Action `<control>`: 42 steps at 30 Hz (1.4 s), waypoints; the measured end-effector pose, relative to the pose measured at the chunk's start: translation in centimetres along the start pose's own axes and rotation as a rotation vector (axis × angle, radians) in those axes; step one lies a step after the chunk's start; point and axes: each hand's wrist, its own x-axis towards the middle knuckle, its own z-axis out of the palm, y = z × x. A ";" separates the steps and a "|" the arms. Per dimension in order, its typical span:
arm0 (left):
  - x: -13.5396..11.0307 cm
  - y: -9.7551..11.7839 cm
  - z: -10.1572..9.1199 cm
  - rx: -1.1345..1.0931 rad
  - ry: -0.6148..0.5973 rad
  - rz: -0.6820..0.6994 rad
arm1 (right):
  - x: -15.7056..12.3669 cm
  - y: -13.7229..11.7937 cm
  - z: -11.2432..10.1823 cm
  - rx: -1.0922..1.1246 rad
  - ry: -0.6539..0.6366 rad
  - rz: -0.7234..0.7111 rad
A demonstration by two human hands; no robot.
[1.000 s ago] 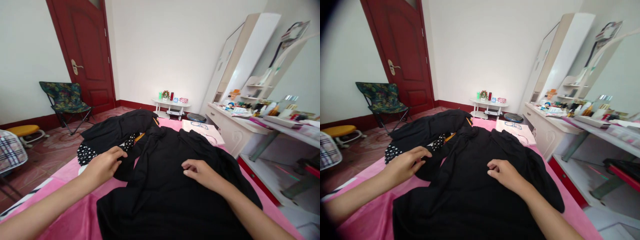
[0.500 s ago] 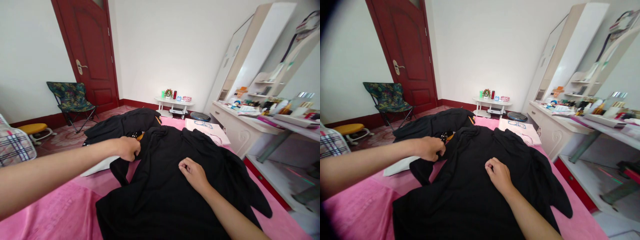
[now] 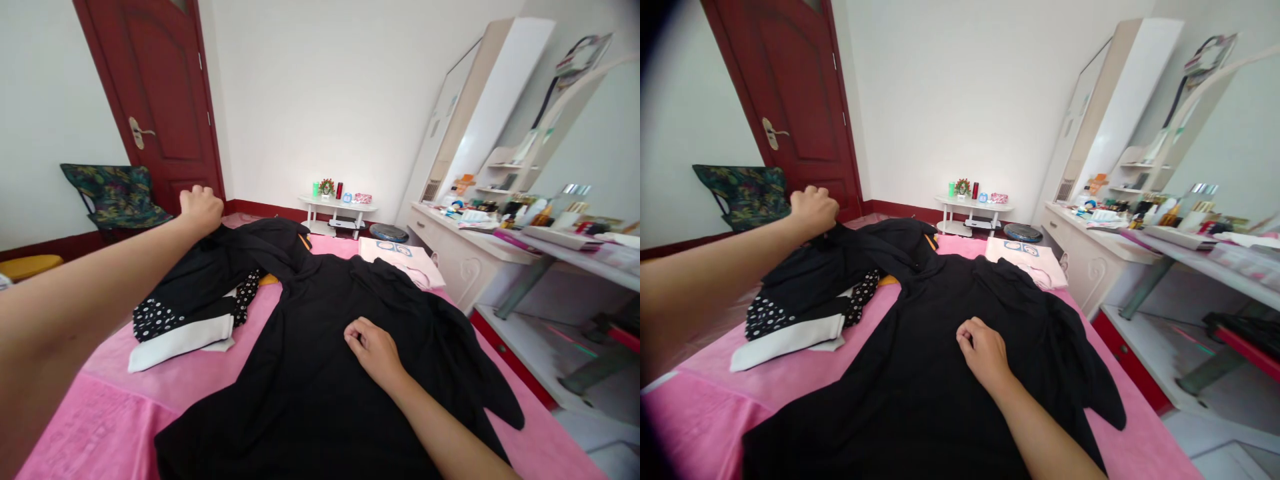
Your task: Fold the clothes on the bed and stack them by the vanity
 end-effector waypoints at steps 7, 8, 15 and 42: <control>-1.9 10.6 4.6 -0.012 -0.026 0.464 | 2.0 1.3 -0.5 0.059 -0.186 0.024; -2.4 12.0 5.2 -0.061 -0.091 0.491 | 3.0 2.1 -0.8 0.104 -0.262 0.061; -4.0 17.8 10.0 -0.134 -0.282 0.440 | 11.6 10.1 -4.4 -0.118 0.033 0.347; -0.7 18.5 13.6 -0.115 -0.342 0.223 | 17.0 19.3 -9.0 -0.277 0.154 0.772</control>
